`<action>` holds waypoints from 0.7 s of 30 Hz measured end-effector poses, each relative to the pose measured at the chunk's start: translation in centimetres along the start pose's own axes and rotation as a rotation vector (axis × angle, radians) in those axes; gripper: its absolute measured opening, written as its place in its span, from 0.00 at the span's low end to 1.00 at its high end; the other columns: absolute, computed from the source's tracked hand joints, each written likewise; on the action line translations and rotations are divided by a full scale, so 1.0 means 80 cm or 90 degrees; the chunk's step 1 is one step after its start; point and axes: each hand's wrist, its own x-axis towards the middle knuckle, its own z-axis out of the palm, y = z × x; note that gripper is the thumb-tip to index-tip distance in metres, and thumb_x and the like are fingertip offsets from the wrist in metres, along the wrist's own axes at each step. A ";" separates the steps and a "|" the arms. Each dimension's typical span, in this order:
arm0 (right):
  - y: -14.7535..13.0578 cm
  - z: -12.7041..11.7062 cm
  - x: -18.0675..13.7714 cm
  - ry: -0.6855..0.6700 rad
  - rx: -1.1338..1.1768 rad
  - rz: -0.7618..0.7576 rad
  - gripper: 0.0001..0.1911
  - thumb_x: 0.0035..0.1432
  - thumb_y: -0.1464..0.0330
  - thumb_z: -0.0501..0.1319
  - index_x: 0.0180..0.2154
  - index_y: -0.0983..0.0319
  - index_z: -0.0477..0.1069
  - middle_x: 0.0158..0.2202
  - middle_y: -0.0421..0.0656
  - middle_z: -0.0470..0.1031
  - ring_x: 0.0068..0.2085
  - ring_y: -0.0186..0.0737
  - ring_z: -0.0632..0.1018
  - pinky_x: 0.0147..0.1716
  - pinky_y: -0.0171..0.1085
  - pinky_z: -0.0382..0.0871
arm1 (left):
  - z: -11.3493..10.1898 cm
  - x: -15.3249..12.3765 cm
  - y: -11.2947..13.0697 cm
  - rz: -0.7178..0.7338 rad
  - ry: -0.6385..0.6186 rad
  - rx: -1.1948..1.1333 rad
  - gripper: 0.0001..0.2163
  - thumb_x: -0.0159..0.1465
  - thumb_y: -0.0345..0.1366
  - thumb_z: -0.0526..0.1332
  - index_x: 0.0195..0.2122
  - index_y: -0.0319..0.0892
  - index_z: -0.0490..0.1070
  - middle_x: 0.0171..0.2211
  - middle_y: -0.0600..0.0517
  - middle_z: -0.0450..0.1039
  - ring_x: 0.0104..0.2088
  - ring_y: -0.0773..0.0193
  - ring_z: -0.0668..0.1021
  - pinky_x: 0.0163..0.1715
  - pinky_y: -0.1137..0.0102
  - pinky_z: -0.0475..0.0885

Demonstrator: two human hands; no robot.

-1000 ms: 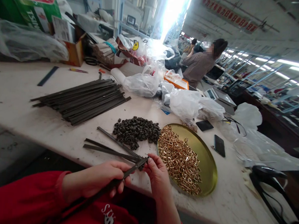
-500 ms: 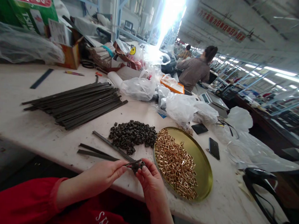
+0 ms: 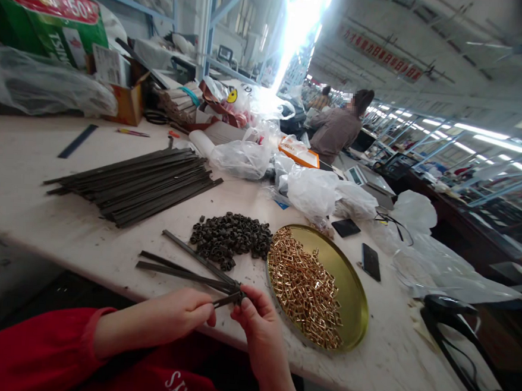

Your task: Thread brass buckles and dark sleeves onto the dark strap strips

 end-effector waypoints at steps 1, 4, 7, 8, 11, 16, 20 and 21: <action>-0.001 0.001 -0.001 0.000 -0.015 -0.007 0.16 0.47 0.63 0.67 0.39 0.60 0.73 0.32 0.39 0.74 0.29 0.32 0.73 0.34 0.34 0.69 | 0.001 -0.001 0.001 0.007 -0.006 -0.002 0.16 0.61 0.36 0.45 0.30 0.40 0.73 0.29 0.52 0.74 0.32 0.61 0.73 0.33 0.73 0.63; -0.002 0.003 -0.005 -0.014 -0.087 -0.039 0.15 0.47 0.62 0.66 0.38 0.62 0.73 0.28 0.39 0.74 0.28 0.33 0.73 0.33 0.34 0.68 | 0.005 0.000 0.005 0.043 0.004 0.016 0.16 0.62 0.35 0.45 0.32 0.40 0.72 0.29 0.52 0.73 0.31 0.61 0.73 0.32 0.73 0.63; 0.001 0.004 -0.008 -0.020 -0.141 -0.076 0.16 0.48 0.60 0.65 0.38 0.62 0.72 0.25 0.38 0.73 0.27 0.33 0.73 0.31 0.33 0.67 | 0.010 0.003 0.010 0.079 0.037 0.086 0.15 0.63 0.35 0.45 0.34 0.41 0.71 0.32 0.51 0.73 0.32 0.61 0.73 0.33 0.72 0.62; 0.003 0.003 -0.008 -0.017 -0.143 -0.082 0.16 0.48 0.60 0.65 0.38 0.62 0.72 0.24 0.37 0.72 0.27 0.32 0.72 0.30 0.33 0.66 | 0.011 0.003 0.011 0.090 0.040 0.105 0.14 0.63 0.34 0.45 0.34 0.41 0.71 0.32 0.51 0.73 0.32 0.61 0.73 0.33 0.73 0.62; 0.010 0.001 -0.010 -0.023 -0.115 -0.070 0.15 0.47 0.60 0.66 0.35 0.63 0.71 0.22 0.36 0.72 0.25 0.31 0.72 0.28 0.32 0.66 | 0.009 0.005 0.014 0.107 0.010 0.116 0.14 0.63 0.33 0.45 0.33 0.42 0.71 0.30 0.53 0.73 0.30 0.63 0.72 0.31 0.74 0.61; 0.016 -0.001 -0.010 -0.053 -0.001 0.016 0.15 0.44 0.62 0.68 0.33 0.63 0.71 0.21 0.36 0.72 0.24 0.29 0.71 0.28 0.30 0.67 | -0.004 0.003 0.015 0.063 -0.083 0.052 0.15 0.61 0.34 0.47 0.27 0.41 0.72 0.26 0.54 0.72 0.27 0.65 0.70 0.27 0.75 0.60; 0.016 0.002 -0.010 -0.063 0.094 0.087 0.16 0.41 0.64 0.70 0.33 0.62 0.71 0.23 0.35 0.72 0.24 0.28 0.72 0.29 0.32 0.70 | -0.006 0.005 0.013 0.001 -0.122 0.011 0.15 0.60 0.36 0.47 0.27 0.40 0.73 0.21 0.55 0.68 0.23 0.66 0.67 0.23 0.75 0.59; 0.017 0.004 -0.010 -0.066 0.092 0.092 0.16 0.42 0.64 0.70 0.33 0.62 0.71 0.23 0.35 0.72 0.24 0.29 0.72 0.30 0.33 0.70 | -0.004 0.006 0.014 0.009 -0.118 0.004 0.15 0.60 0.36 0.47 0.28 0.40 0.73 0.22 0.55 0.68 0.23 0.66 0.67 0.24 0.75 0.60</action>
